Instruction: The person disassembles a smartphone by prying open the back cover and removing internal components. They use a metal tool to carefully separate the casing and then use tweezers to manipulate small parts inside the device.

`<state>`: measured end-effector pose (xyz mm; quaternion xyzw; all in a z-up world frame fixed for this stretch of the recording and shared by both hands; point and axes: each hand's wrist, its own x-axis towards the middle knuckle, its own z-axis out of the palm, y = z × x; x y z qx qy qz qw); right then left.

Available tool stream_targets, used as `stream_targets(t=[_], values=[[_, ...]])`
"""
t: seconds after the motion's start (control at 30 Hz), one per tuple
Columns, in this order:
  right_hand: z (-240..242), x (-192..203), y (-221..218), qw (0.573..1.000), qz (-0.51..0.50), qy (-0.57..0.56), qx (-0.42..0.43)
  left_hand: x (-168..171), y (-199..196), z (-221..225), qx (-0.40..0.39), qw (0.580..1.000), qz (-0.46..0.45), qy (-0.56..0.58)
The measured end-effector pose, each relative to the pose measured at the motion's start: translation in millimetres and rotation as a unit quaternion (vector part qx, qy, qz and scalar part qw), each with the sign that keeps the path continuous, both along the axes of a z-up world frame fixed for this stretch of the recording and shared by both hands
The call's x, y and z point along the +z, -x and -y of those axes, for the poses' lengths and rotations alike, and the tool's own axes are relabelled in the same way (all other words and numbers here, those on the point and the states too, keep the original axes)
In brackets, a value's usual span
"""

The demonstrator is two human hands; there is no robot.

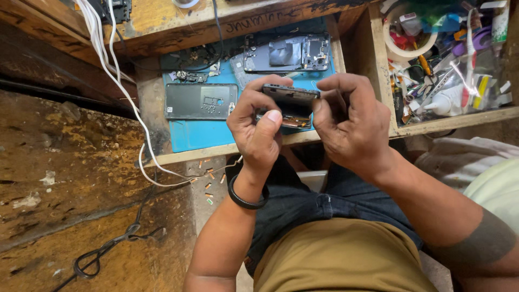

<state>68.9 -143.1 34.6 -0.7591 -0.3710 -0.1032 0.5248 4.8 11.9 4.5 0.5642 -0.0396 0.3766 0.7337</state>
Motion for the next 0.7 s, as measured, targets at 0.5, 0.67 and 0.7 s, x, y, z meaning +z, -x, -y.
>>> stream_targets(t=[0.5, 0.67, 0.7], values=[[4, 2, -14, 0.996, -0.068, -0.006, 0.058, 4, 1, -4, 0.033, 0.994, -0.063, -0.081], [70, -24, -50, 0.996, -0.078, 0.04, -0.017, 9, 7, 7, 0.093, 0.985, -0.1, -0.109], [81, -34, -62, 0.995, -0.051, 0.053, -0.074, 10, 7, 7, 0.109, 0.981, -0.107, -0.118]])
